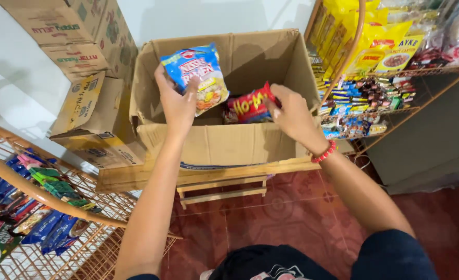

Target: Organizing various instant noodle packets and snack packs from a wire basket into a cardboard box.

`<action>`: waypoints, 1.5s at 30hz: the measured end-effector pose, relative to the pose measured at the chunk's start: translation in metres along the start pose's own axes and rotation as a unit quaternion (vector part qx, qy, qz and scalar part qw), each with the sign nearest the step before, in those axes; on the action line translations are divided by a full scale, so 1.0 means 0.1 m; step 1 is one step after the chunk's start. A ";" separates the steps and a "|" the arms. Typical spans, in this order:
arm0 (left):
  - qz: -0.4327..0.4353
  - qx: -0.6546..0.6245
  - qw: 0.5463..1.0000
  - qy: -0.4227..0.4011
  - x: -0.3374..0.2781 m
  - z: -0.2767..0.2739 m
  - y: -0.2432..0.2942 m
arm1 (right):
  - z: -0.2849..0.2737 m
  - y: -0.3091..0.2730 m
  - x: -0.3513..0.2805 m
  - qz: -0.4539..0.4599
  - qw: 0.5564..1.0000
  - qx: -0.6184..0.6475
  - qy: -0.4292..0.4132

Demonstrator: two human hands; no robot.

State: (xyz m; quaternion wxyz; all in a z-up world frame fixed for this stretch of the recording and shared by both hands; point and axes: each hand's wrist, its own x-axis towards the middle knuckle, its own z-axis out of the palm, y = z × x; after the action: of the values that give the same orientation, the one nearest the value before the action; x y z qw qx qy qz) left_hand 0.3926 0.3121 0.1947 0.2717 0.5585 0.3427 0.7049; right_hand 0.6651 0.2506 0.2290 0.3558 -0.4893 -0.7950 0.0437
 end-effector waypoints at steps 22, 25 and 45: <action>-0.032 0.013 0.974 0.222 -1.52 -1.15 0.96 | 1.25 -0.95 -0.41 0.140 0.700 0.697 0.072; -0.073 0.053 0.958 0.274 -1.90 -1.52 1.15 | 1.65 -1.26 -0.56 0.178 0.676 0.715 0.006; -0.090 0.497 0.860 -0.072 -2.39 -4.03 1.34 | 2.54 -3.00 -1.37 0.217 0.753 0.618 -0.068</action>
State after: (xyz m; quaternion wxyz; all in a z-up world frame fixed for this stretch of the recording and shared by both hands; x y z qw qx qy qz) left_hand 0.0546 -0.0261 0.0999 0.0440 0.6351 0.6758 0.3715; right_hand 0.3226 0.0552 0.0938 0.5066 -0.3177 -0.4897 0.6345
